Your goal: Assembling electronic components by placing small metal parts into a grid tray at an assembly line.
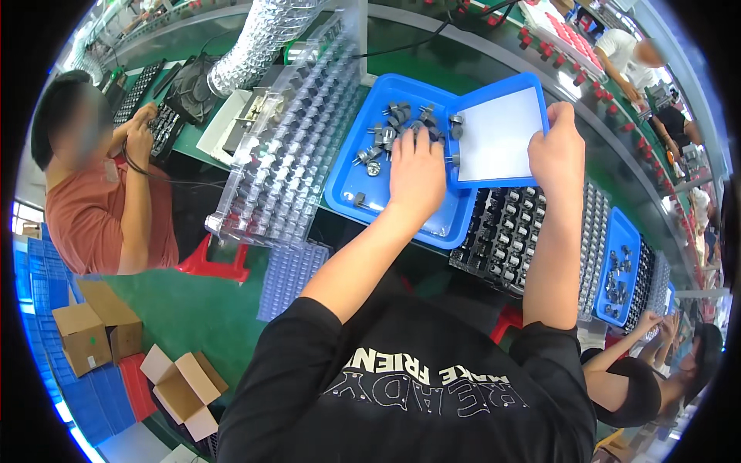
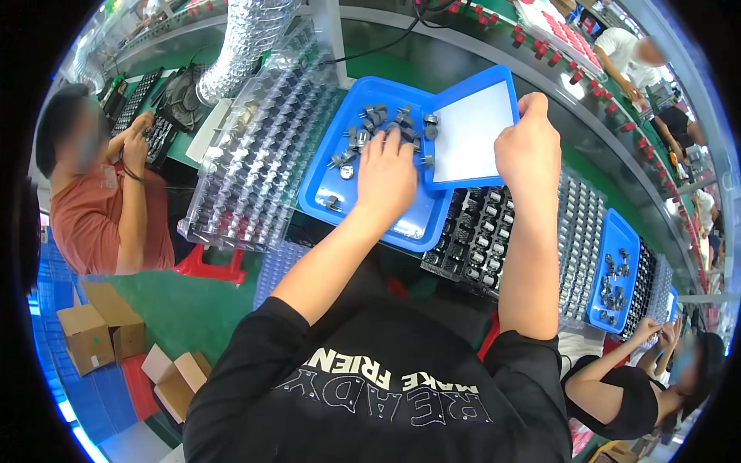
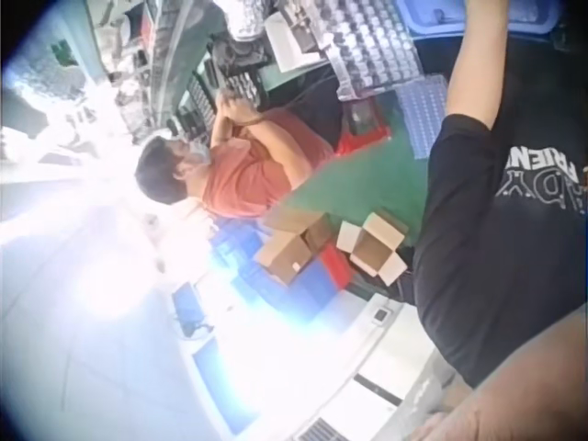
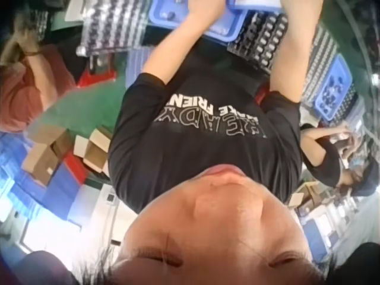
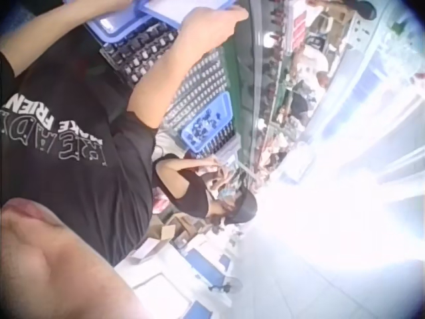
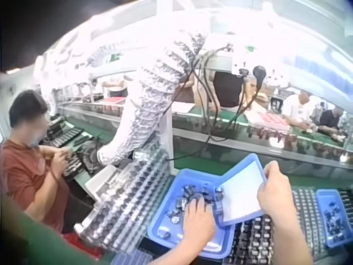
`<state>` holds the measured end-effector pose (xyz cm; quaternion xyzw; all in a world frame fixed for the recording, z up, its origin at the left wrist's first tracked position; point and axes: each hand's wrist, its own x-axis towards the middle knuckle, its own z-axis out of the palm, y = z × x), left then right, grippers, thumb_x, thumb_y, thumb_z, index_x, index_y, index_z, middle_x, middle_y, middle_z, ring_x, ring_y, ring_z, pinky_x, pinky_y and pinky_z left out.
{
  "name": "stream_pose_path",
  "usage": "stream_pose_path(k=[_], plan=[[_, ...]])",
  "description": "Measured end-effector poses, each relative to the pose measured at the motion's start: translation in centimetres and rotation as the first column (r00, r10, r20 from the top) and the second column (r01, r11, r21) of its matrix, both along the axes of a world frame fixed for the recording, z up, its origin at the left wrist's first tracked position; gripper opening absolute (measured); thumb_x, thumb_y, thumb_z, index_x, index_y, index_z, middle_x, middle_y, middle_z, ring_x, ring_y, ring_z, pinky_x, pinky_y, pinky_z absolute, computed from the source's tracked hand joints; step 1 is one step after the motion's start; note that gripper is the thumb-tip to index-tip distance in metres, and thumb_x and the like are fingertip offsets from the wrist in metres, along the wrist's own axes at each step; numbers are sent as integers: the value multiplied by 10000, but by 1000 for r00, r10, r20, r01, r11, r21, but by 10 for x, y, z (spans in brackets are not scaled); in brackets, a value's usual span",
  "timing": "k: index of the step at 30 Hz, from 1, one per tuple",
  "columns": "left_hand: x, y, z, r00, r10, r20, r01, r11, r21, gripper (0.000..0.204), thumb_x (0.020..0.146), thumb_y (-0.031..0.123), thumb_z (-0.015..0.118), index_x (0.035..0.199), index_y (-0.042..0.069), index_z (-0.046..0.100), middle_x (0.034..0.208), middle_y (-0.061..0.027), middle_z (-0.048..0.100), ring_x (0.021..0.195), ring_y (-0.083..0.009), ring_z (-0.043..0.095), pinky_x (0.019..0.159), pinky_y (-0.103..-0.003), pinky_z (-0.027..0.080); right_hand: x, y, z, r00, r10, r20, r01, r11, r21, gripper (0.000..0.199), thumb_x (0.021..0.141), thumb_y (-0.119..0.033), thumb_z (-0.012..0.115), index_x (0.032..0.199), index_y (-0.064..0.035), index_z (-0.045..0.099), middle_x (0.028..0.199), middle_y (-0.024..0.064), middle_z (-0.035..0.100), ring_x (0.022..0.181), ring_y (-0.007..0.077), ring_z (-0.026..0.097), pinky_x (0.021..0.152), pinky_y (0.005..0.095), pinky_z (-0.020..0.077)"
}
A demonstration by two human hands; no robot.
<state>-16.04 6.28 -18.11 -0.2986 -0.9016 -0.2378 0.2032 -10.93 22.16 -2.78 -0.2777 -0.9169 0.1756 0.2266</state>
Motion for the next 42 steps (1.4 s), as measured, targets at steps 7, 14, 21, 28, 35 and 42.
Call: stream_pose_path(k=[7, 14, 21, 28, 35, 42], plan=[[-12, 20, -3, 967, -195, -162, 199, 980, 10, 491, 874, 109, 543, 1348, -19, 518, 1397, -205, 504, 1327, -386, 444, 1129, -513, 328, 7, -7, 11, 1000, 6, -5, -5, 998, 59, 329, 851, -13, 541, 1178, -39, 524, 1061, 267, 678, 1011, 465, 646, 890, 493, 494], [-2, 10, 23, 995, -13, 102, -8, 980, 199, 569, 907, 209, 601, 1394, -55, 471, 1362, -236, 552, 1263, -370, 526, 1075, -452, 411, 23, 20, 2, 987, -8, -162, 23, 996, 92, 332, 835, -4, 594, 1158, -21, 523, 1064, 228, 690, 966, 387, 687, 853, 436, 522], [-15, 10, 27, 297, -750, 592, -439, 443, 782, 420, 953, 133, 541, 1315, -80, 538, 1222, -176, 660, 1115, -233, 636, 970, -356, 485, 44, 61, -44, 951, 33, -308, -155, 911, -383, 464, 853, 7, 630, 1293, -12, 485, 1126, 186, 639, 934, 210, 639, 746, 331, 535], [-33, 12, 34, 276, -693, 666, -542, 460, 703, 441, 945, 92, 520, 1346, -90, 508, 1231, -185, 651, 1108, -282, 653, 942, -375, 524, 27, 19, -47, 831, 556, 8, -531, 790, 307, 297, 709, -40, 758, 997, -65, 692, 989, 88, 647, 908, 299, 645, 780, 378, 543], [-25, -11, 38, 485, -638, 598, -321, 507, 800, 451, 952, 134, 632, 1384, 36, 547, 1174, -117, 663, 933, -136, 633, 822, -298, 530, -88, 121, -68, 842, 540, -21, -437, 703, 561, 131, 745, -53, 695, 867, -100, 679, 865, 75, 682, 777, 292, 671, 688, 400, 551], [-11, -30, 16, 768, -402, 498, 233, 900, 368, 396, 803, 129, 783, 1189, 96, 705, 1065, -118, 710, 914, -282, 682, 793, -371, 547, -270, 326, -142, 986, 165, 0, -143, 854, 500, 194, 871, -217, 680, 1023, -96, 670, 979, 132, 688, 899, 354, 680, 770, 477, 551]])
